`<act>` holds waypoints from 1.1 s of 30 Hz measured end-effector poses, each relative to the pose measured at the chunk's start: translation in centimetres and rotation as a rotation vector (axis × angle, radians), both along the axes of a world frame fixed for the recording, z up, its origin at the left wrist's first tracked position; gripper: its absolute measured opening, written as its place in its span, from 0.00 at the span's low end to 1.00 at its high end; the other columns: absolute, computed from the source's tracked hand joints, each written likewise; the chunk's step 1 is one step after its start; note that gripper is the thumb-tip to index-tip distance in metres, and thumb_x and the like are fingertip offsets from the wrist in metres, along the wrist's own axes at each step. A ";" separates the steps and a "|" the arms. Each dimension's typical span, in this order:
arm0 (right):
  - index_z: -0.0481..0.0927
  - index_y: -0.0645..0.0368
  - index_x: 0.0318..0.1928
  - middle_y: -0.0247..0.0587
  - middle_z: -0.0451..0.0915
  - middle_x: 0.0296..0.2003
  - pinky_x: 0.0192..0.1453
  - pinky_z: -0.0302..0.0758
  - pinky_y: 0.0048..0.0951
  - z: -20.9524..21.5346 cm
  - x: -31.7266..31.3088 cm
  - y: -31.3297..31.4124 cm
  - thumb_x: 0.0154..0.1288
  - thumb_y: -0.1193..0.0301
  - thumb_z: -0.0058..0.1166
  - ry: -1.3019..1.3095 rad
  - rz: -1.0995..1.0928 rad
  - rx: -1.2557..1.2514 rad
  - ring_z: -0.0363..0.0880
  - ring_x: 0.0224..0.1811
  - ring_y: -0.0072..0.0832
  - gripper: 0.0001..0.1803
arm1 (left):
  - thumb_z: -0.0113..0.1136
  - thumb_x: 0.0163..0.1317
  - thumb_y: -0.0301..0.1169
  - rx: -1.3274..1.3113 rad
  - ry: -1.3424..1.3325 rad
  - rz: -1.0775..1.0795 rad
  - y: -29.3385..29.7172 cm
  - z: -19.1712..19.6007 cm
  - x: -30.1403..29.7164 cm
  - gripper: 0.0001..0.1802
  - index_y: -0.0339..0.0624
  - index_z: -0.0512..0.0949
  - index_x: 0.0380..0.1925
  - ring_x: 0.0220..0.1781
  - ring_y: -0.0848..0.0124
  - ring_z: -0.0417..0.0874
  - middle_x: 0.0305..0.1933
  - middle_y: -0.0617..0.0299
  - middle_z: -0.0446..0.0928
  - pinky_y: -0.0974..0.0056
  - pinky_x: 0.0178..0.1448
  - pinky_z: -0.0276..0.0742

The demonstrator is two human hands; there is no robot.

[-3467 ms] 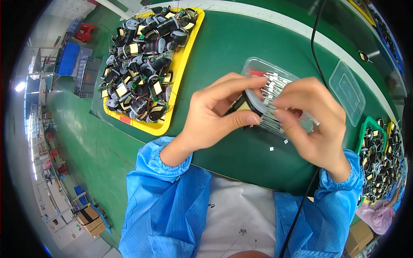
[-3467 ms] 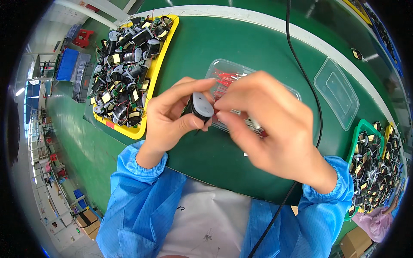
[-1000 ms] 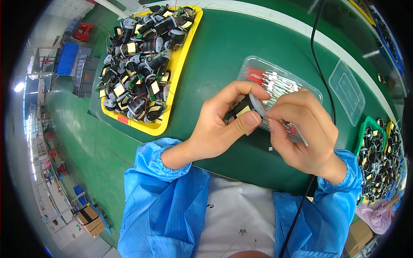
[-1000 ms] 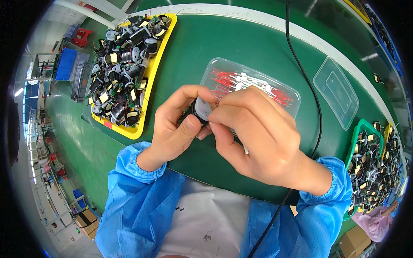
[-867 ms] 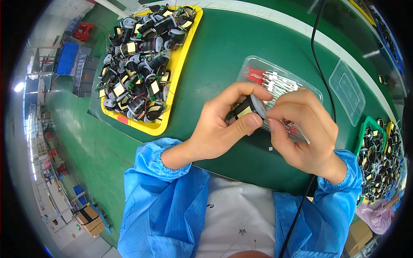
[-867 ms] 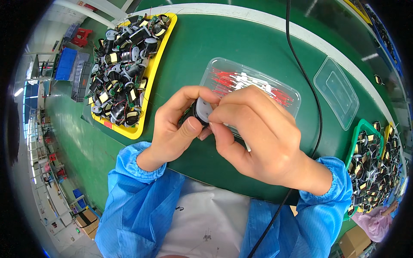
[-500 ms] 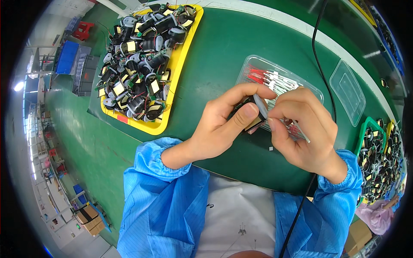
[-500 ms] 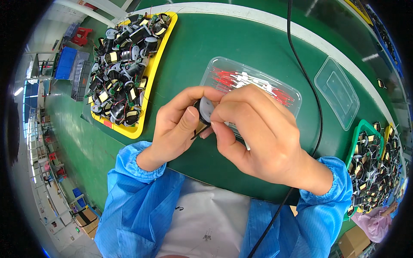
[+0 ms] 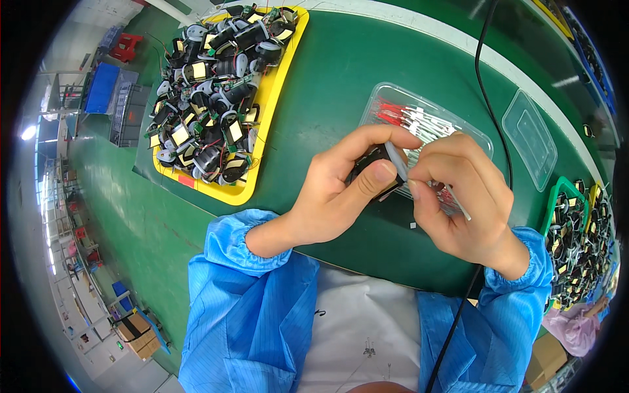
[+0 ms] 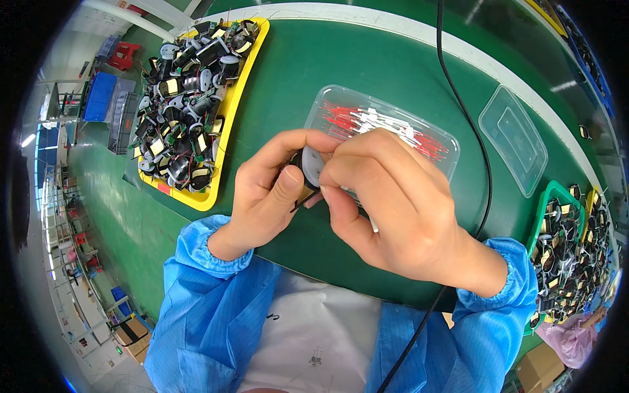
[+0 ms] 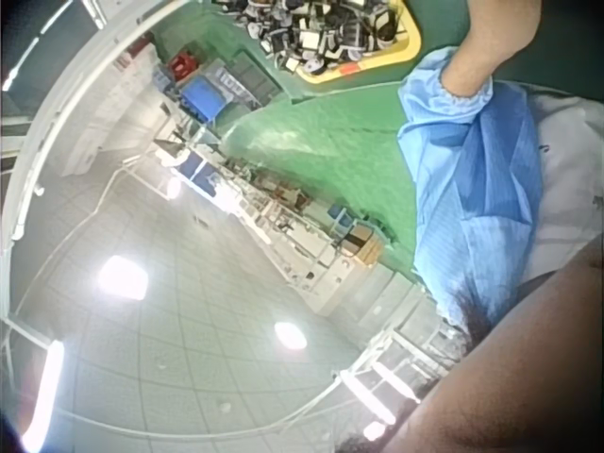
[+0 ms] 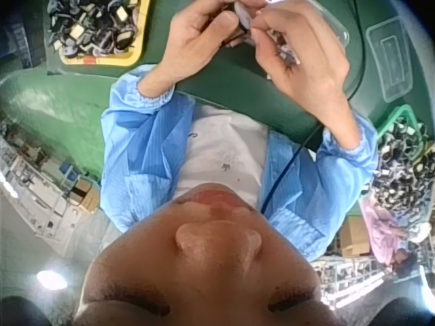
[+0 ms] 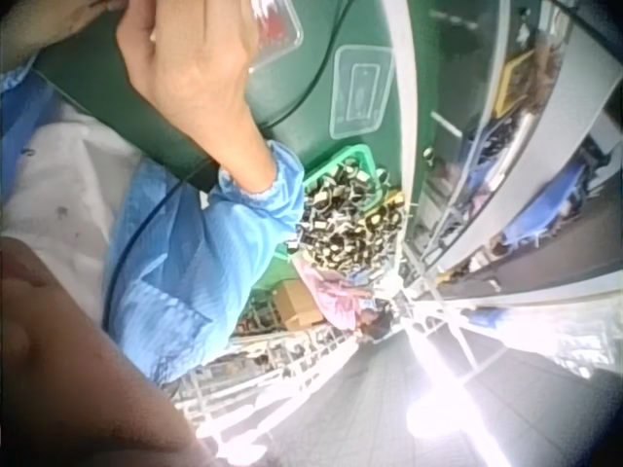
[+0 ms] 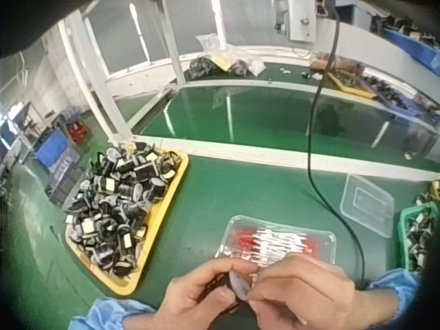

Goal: The person picks up small electronic components from a yellow tray and uses a cotton swab to clean or apply a substance to the grey surface of each unit. After treating each component, they place it into a clear plastic container filled with other swabs. The process is repeated for multiple units throughout the clip.

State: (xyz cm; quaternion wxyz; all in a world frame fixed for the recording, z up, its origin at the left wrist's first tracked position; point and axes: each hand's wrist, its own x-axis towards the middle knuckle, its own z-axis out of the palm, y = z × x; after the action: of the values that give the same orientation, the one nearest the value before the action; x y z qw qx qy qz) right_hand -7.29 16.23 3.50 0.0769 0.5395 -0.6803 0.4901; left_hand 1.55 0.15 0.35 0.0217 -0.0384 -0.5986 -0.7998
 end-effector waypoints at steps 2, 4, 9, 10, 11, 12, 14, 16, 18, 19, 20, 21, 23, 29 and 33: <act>0.75 0.69 0.33 0.48 0.76 0.31 0.29 0.73 0.28 -0.1 0.1 0.0 0.45 0.88 0.57 -0.011 -0.013 0.005 0.76 0.29 0.34 0.12 | 0.50 0.71 0.35 0.009 -0.009 -0.011 0.0 -0.1 -0.1 0.18 0.37 0.69 0.56 0.36 0.84 0.69 0.39 0.69 0.73 0.77 0.39 0.67; 0.75 0.69 0.33 0.48 0.76 0.31 0.30 0.73 0.29 -0.3 0.0 -0.1 0.45 0.88 0.58 0.003 -0.005 0.007 0.76 0.29 0.34 0.12 | 0.50 0.71 0.35 -0.037 0.003 0.007 -0.1 -0.1 -0.1 0.18 0.37 0.69 0.56 0.37 0.84 0.69 0.39 0.69 0.73 0.77 0.40 0.67; 0.75 0.70 0.33 0.47 0.75 0.29 0.29 0.74 0.32 0.4 -0.4 -0.1 0.42 0.88 0.59 0.062 0.036 0.007 0.76 0.29 0.37 0.14 | 0.50 0.71 0.36 0.045 -0.027 -0.006 -0.1 -0.1 0.0 0.19 0.37 0.69 0.56 0.36 0.83 0.69 0.38 0.68 0.73 0.77 0.39 0.67; 0.75 0.70 0.33 0.47 0.75 0.29 0.29 0.75 0.32 0.5 -0.5 -0.1 0.41 0.88 0.59 0.068 0.047 0.009 0.76 0.29 0.38 0.14 | 0.50 0.71 0.37 0.065 -0.030 -0.010 0.0 -0.2 -0.1 0.19 0.38 0.69 0.56 0.35 0.83 0.69 0.38 0.68 0.73 0.76 0.39 0.67; 0.75 0.70 0.33 0.47 0.75 0.29 0.29 0.75 0.33 0.6 -0.7 -0.1 0.40 0.88 0.60 0.073 0.059 0.010 0.77 0.29 0.39 0.15 | 0.49 0.71 0.37 0.085 -0.033 -0.015 0.0 -0.2 -0.1 0.19 0.38 0.69 0.56 0.34 0.83 0.69 0.38 0.68 0.73 0.76 0.38 0.68; 0.75 0.69 0.33 0.47 0.76 0.29 0.30 0.75 0.33 0.7 -1.0 0.0 0.41 0.88 0.60 0.074 0.070 0.016 0.77 0.29 0.39 0.14 | 0.49 0.71 0.38 0.096 -0.029 -0.011 0.1 -0.2 -0.1 0.19 0.38 0.69 0.56 0.34 0.82 0.69 0.38 0.68 0.73 0.76 0.38 0.68; 0.76 0.69 0.33 0.47 0.76 0.29 0.30 0.75 0.33 0.9 -1.1 0.1 0.41 0.88 0.60 0.047 0.059 0.026 0.77 0.29 0.39 0.14 | 0.49 0.71 0.39 0.119 -0.022 -0.001 0.2 -0.2 -0.2 0.20 0.38 0.70 0.56 0.33 0.82 0.69 0.37 0.68 0.73 0.75 0.37 0.68; 0.76 0.69 0.33 0.47 0.76 0.30 0.31 0.75 0.33 1.1 -0.9 0.1 0.42 0.87 0.61 0.001 0.024 0.030 0.77 0.30 0.39 0.13 | 0.48 0.71 0.39 0.103 -0.022 0.003 0.2 -0.2 -0.3 0.20 0.38 0.69 0.56 0.33 0.82 0.70 0.37 0.68 0.73 0.75 0.37 0.68; 0.76 0.69 0.32 0.47 0.77 0.30 0.31 0.75 0.33 1.0 -0.8 0.1 0.42 0.87 0.61 -0.009 0.018 0.025 0.77 0.30 0.39 0.13 | 0.48 0.72 0.40 0.089 -0.020 0.001 0.1 -0.3 -0.3 0.20 0.38 0.69 0.56 0.34 0.82 0.69 0.37 0.68 0.73 0.75 0.37 0.67; 0.76 0.69 0.32 0.47 0.77 0.30 0.32 0.76 0.32 0.9 -0.8 0.1 0.42 0.87 0.61 -0.006 0.021 0.021 0.78 0.30 0.39 0.13 | 0.48 0.71 0.39 0.083 -0.019 -0.004 0.0 -0.4 -0.3 0.20 0.38 0.69 0.56 0.34 0.82 0.69 0.37 0.68 0.73 0.75 0.37 0.67; 0.76 0.69 0.32 0.47 0.77 0.30 0.32 0.76 0.32 0.8 -0.8 0.1 0.42 0.87 0.61 0.001 0.027 0.017 0.77 0.30 0.39 0.13 | 0.48 0.71 0.39 0.078 -0.017 -0.008 -0.1 -0.4 -0.3 0.20 0.38 0.69 0.56 0.34 0.82 0.69 0.37 0.68 0.73 0.75 0.37 0.67; 0.76 0.69 0.32 0.47 0.77 0.30 0.32 0.76 0.32 0.7 -0.8 0.0 0.42 0.87 0.61 0.008 0.035 0.013 0.77 0.30 0.38 0.13 | 0.48 0.71 0.39 0.076 -0.022 0.000 0.0 -0.4 -0.3 0.20 0.38 0.69 0.56 0.34 0.82 0.69 0.37 0.68 0.73 0.76 0.37 0.67; 0.76 0.69 0.33 0.47 0.77 0.30 0.31 0.74 0.31 0.5 -0.7 0.0 0.44 0.87 0.60 0.005 0.041 0.011 0.77 0.30 0.36 0.12 | 0.49 0.71 0.38 0.072 -0.032 0.018 0.1 -0.2 -0.2 0.19 0.38 0.69 0.56 0.34 0.83 0.69 0.37 0.68 0.73 0.76 0.36 0.66; 0.76 0.69 0.33 0.48 0.76 0.30 0.31 0.73 0.29 0.3 -0.5 0.1 0.44 0.88 0.58 -0.004 0.034 0.008 0.76 0.29 0.34 0.12 | 0.50 0.71 0.37 0.037 -0.005 0.003 0.0 -0.1 -0.1 0.19 0.37 0.69 0.56 0.39 0.81 0.71 0.44 0.66 0.74 0.75 0.43 0.69; 0.76 0.69 0.31 0.46 0.76 0.28 0.30 0.76 0.32 0.4 -0.4 0.0 0.38 0.88 0.59 0.006 0.012 -0.008 0.77 0.28 0.38 0.14 | 0.50 0.71 0.37 -0.027 -0.002 -0.019 -0.3 0.0 0.0 0.19 0.36 0.69 0.56 0.43 0.79 0.72 0.49 0.63 0.74 0.73 0.47 0.70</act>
State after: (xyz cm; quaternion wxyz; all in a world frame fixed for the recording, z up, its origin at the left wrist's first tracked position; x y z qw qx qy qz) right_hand -7.73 16.25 3.89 0.0782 0.5449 -0.6746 0.4919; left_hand 1.59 -0.14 0.33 0.0131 -0.0436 -0.6090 -0.7919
